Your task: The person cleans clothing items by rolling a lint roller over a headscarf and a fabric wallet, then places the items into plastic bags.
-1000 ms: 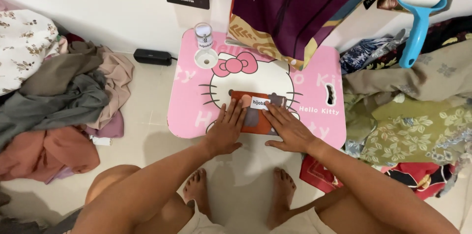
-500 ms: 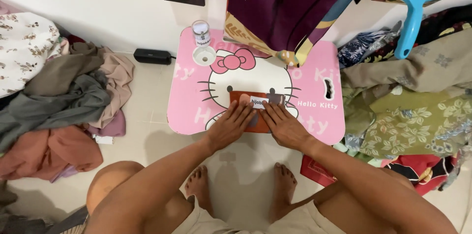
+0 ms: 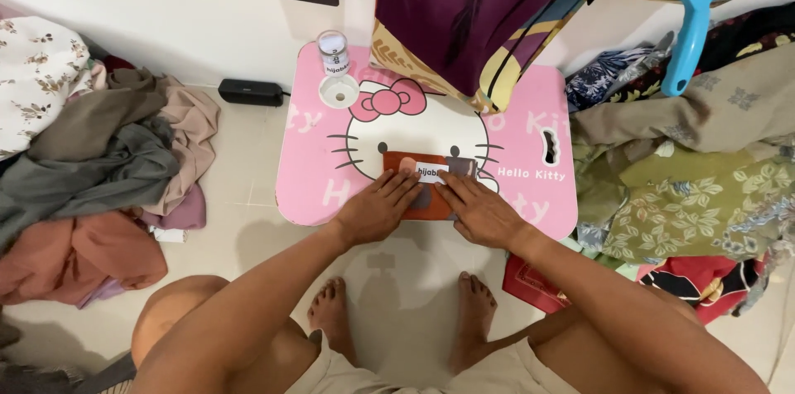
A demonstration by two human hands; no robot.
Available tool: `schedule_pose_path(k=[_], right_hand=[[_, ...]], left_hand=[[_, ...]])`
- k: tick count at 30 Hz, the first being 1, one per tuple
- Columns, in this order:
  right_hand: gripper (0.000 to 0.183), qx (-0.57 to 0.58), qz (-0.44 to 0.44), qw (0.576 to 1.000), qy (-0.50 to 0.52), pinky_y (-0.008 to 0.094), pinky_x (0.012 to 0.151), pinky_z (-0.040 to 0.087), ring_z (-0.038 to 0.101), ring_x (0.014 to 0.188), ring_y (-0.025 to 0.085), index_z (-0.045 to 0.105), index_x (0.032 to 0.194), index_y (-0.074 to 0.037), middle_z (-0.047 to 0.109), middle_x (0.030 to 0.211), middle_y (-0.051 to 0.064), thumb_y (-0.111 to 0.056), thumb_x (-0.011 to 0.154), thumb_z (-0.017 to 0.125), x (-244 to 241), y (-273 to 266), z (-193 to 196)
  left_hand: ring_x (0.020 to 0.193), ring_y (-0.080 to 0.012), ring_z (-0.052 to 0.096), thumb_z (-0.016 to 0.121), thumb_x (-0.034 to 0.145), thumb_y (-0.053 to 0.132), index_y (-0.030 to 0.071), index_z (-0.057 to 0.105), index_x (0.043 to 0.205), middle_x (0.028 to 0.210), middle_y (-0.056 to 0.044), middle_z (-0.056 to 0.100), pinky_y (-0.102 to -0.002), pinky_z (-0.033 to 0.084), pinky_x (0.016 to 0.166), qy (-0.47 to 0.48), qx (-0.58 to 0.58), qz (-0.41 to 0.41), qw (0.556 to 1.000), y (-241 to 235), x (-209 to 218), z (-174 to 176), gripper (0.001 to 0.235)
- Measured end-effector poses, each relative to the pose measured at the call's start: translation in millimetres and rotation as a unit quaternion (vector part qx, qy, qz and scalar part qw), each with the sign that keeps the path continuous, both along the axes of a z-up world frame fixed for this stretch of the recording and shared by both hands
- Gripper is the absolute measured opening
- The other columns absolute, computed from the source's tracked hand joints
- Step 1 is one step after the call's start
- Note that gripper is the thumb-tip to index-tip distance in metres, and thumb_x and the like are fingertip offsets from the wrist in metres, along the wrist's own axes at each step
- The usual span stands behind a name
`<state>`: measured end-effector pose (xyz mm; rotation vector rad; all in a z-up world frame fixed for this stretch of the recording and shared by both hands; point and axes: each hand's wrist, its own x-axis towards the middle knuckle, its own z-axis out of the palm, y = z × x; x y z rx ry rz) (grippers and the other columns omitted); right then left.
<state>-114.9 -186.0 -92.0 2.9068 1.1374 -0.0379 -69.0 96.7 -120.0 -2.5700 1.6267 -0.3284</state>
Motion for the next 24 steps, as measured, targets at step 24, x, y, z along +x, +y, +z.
schedule_pose_path(k=[24], right_hand=[[0.055,0.125,-0.044,0.984,0.118,0.048,0.108,0.044,0.049,0.135,0.036,0.059,0.135,-0.003,0.053,0.143,0.015,-0.021,0.083,0.066,21,-9,13]], left_hand=[[0.144,-0.0296,0.044,0.057,0.092,0.033,0.008,0.055,0.142,0.147,-0.012,0.055,-0.047,0.031,0.121,0.276,-0.080,0.040,0.957,-1,24,22,0.056]])
